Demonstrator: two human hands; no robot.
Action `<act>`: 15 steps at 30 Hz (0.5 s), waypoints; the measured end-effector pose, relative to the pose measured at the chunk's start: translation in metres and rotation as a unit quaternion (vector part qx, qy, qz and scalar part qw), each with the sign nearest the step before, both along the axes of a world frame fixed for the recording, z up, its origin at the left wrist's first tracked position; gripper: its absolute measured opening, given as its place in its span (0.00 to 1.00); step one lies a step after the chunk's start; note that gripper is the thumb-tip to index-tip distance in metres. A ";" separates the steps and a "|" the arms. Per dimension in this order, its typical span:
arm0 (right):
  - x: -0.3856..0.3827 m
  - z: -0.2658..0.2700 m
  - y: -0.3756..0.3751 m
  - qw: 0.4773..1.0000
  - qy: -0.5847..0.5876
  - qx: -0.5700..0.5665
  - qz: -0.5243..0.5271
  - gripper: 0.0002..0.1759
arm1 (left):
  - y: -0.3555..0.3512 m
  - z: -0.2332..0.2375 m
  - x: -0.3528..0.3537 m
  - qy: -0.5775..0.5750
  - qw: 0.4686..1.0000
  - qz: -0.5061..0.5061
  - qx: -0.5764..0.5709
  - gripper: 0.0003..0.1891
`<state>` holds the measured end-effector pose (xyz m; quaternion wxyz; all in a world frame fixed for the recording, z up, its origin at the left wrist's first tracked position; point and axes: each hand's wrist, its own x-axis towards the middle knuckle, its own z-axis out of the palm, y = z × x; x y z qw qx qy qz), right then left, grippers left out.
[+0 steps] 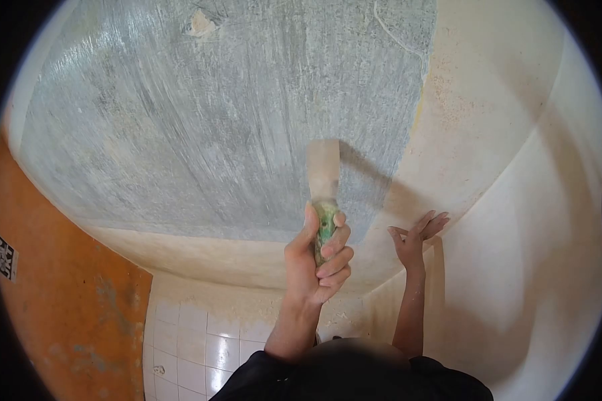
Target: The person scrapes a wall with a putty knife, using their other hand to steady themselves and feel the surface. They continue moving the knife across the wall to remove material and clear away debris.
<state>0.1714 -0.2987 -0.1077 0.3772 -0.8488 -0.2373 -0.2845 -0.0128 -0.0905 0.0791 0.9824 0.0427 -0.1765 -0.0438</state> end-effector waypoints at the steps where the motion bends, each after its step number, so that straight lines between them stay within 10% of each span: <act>1: -0.001 0.001 0.000 1.000 0.000 -0.002 0.000 0.69 | 0.002 0.013 0.001 0.014 0.999 0.015 0.029 0.25; 15: -0.008 0.010 0.004 0.999 -0.012 -0.024 -0.034 0.68 | -0.009 0.047 0.002 0.076 0.987 0.107 0.092 0.24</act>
